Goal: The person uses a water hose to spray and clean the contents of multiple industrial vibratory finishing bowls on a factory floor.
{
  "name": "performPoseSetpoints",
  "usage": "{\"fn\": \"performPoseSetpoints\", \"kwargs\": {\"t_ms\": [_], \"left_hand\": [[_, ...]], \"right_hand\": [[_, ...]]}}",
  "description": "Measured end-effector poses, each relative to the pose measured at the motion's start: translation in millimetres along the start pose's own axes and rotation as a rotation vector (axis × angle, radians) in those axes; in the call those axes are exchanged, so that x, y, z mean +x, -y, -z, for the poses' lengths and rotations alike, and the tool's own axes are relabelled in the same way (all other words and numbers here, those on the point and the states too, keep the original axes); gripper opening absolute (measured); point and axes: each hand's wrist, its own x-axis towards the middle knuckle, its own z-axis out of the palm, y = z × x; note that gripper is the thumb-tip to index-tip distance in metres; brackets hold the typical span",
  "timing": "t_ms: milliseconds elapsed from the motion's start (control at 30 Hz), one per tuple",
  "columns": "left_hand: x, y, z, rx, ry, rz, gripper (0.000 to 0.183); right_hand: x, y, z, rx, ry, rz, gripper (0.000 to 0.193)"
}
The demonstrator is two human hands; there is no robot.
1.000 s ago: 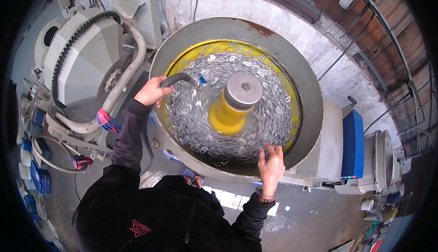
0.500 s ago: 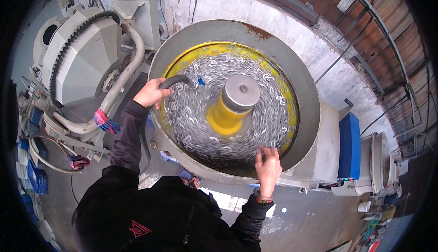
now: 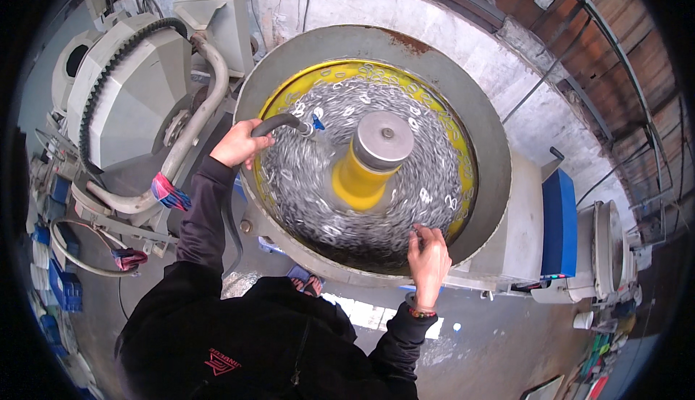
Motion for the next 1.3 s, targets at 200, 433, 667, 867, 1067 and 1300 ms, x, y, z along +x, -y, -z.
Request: {"fn": "performPoseSetpoints", "kwargs": {"t_ms": [200, 433, 667, 867, 1067, 1300], "left_hand": [[0, 1, 0, -0.007, -0.009, -0.017, 0.023], [-2, -2, -2, -0.023, -0.015, -0.034, 0.023], [-1, 0, -1, -0.028, -0.027, -0.015, 0.023], [0, 1, -1, -0.015, -0.017, -0.017, 0.024], [0, 0, -1, 0.013, -0.017, -0.024, 0.022], [-3, -6, 0, -0.004, -0.019, -0.005, 0.019]], "right_hand": [[0, 1, 1, 0.017, 0.032, -0.016, 0.018], [0, -4, 0, 0.025, 0.005, 0.0, 0.017], [-1, 6, 3, 0.131, -0.106, -0.071, 0.048], [-1, 5, 1, 0.053, -0.092, -0.102, 0.04], [-1, -2, -3, 0.025, -0.089, -0.01, 0.019], [0, 2, -2, 0.004, -0.092, 0.008, 0.017]]}}
